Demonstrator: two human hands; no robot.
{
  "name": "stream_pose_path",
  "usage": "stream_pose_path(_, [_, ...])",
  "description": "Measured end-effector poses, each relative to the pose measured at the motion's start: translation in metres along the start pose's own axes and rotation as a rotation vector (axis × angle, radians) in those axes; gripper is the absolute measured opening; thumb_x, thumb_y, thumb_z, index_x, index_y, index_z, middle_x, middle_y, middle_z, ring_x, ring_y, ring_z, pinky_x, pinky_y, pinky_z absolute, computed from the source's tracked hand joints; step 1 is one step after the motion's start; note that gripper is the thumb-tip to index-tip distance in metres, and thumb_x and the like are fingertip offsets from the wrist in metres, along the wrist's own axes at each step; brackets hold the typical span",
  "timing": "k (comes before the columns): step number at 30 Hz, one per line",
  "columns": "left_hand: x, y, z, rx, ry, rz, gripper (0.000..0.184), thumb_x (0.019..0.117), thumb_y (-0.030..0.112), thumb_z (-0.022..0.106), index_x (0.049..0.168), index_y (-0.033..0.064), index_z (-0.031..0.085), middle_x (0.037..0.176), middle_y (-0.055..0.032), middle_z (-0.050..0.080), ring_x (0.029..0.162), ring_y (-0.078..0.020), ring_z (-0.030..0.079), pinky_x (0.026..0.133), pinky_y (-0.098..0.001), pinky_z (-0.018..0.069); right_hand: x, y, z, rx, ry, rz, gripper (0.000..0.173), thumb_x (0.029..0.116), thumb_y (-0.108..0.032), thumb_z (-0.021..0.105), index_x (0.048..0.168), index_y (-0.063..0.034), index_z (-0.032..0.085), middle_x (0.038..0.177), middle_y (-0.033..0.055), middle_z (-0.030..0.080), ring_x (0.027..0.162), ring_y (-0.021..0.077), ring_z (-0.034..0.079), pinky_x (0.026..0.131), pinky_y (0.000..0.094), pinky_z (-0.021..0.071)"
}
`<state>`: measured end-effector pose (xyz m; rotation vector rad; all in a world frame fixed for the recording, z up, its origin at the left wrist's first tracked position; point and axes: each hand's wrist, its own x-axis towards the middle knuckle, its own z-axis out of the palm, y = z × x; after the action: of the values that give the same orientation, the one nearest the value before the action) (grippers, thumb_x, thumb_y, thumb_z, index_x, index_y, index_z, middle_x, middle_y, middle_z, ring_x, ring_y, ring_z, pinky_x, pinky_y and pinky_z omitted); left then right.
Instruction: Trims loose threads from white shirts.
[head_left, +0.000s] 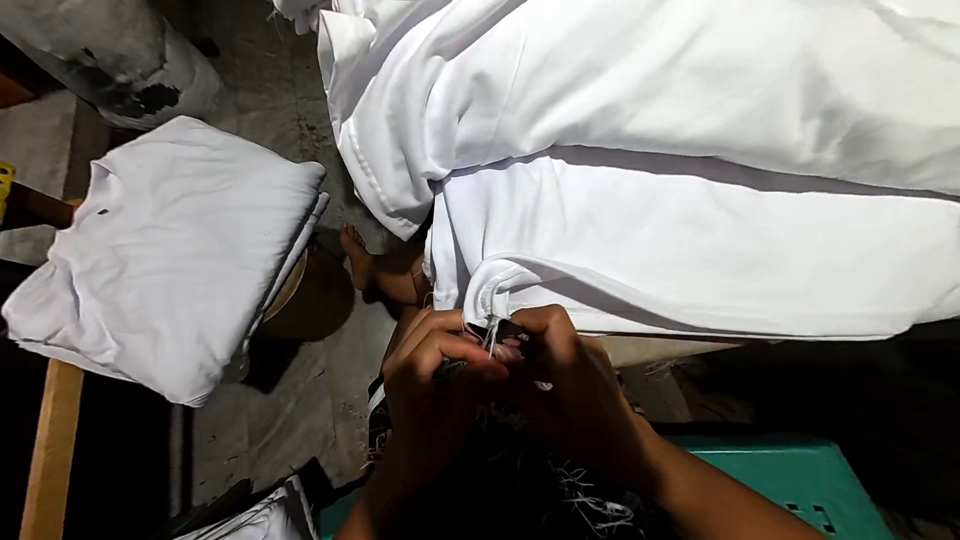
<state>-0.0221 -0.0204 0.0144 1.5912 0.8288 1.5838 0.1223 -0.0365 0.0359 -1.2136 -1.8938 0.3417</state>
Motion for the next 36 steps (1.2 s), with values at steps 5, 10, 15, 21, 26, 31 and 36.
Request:
stream_pose_path(5, [0.0,-0.001,0.0,-0.03,0.005,-0.002,0.025,0.1049,0.037,0.052,0.095,0.0167,0.063,0.095,0.0104,0.067,0.091,0.0053,0.065,0.079,-0.013,0.055,-0.004,0.003,-0.003,0.042,-0.033,0.049,0.027,0.11,-0.025,0.041,0.104,-0.0021,0.053,0.071,0.0021,0.053,0.059,0.0009,0.049,0.056,0.0121,0.0407])
stream_pose_path(10, [0.001,-0.001,-0.002,-0.01,-0.022,0.027,0.025,0.1065,0.037,0.05,0.098,0.0174,0.062,0.101,0.0117,0.065,0.1,0.006,0.062,0.088,-0.0138,0.0516,-0.011,0.009,-0.009,0.177,-0.045,0.084,0.018,0.1052,-0.02,0.051,0.106,-0.0016,0.051,0.074,0.0007,0.052,0.063,-0.0061,0.048,0.06,0.0053,0.0403])
stream_pose_path(15, [-0.001,-0.003,0.005,0.011,-0.036,0.087,0.033,0.109,0.037,0.043,0.095,0.0139,0.062,0.1,0.0079,0.064,0.1,0.0058,0.06,0.087,-0.0123,0.0486,0.0,0.006,-0.009,0.063,-0.012,0.079,0.026,0.1096,-0.026,0.042,0.104,-0.003,0.054,0.07,0.0005,0.053,0.059,-0.0015,0.05,0.055,0.0113,0.0416])
stream_pose_path(21, [0.003,-0.002,0.007,-0.198,0.099,-0.274,0.033,0.1029,0.039,0.056,0.125,0.0149,0.061,0.095,0.0146,0.073,0.088,0.0011,0.071,0.081,-0.0215,0.0602,0.017,0.012,-0.017,0.043,0.179,0.049,0.023,0.1031,-0.024,0.059,0.105,-0.0016,0.052,0.089,0.004,0.058,0.072,-0.0044,0.054,0.064,0.008,0.045])
stream_pose_path(26, [-0.01,0.01,-0.003,0.263,-0.035,-0.142,0.023,0.1044,0.027,0.057,0.097,0.0086,0.068,0.088,0.0048,0.061,0.08,0.0081,0.057,0.073,-0.0085,0.0478,0.022,0.018,-0.019,-0.084,0.099,0.01,0.03,0.1007,-0.026,0.059,0.101,0.0046,0.064,0.082,0.0104,0.065,0.069,0.0047,0.057,0.065,0.012,0.0463])
stream_pose_path(31, [-0.025,0.006,-0.003,-0.188,-0.196,-0.235,0.023,0.1049,0.026,0.054,0.097,0.0136,0.071,0.088,0.0117,0.072,0.082,0.0098,0.065,0.074,-0.0106,0.0545,0.003,0.018,-0.036,-0.054,0.101,-0.03,0.03,0.1053,-0.029,0.055,0.102,0.0008,0.056,0.083,0.0085,0.057,0.076,0.0022,0.055,0.072,0.0073,0.044])
stream_pose_path(36, [-0.02,-0.011,0.02,-0.713,-0.096,-0.126,0.025,0.1059,0.03,0.052,0.117,0.0279,0.074,0.135,0.0085,0.065,0.125,-0.0087,0.061,0.107,-0.031,0.0502,-0.004,0.02,-0.039,-0.178,0.069,0.011,0.028,0.1019,-0.025,0.06,0.102,0.0034,0.061,0.086,0.0116,0.062,0.078,0.0049,0.057,0.073,0.0087,0.0447])
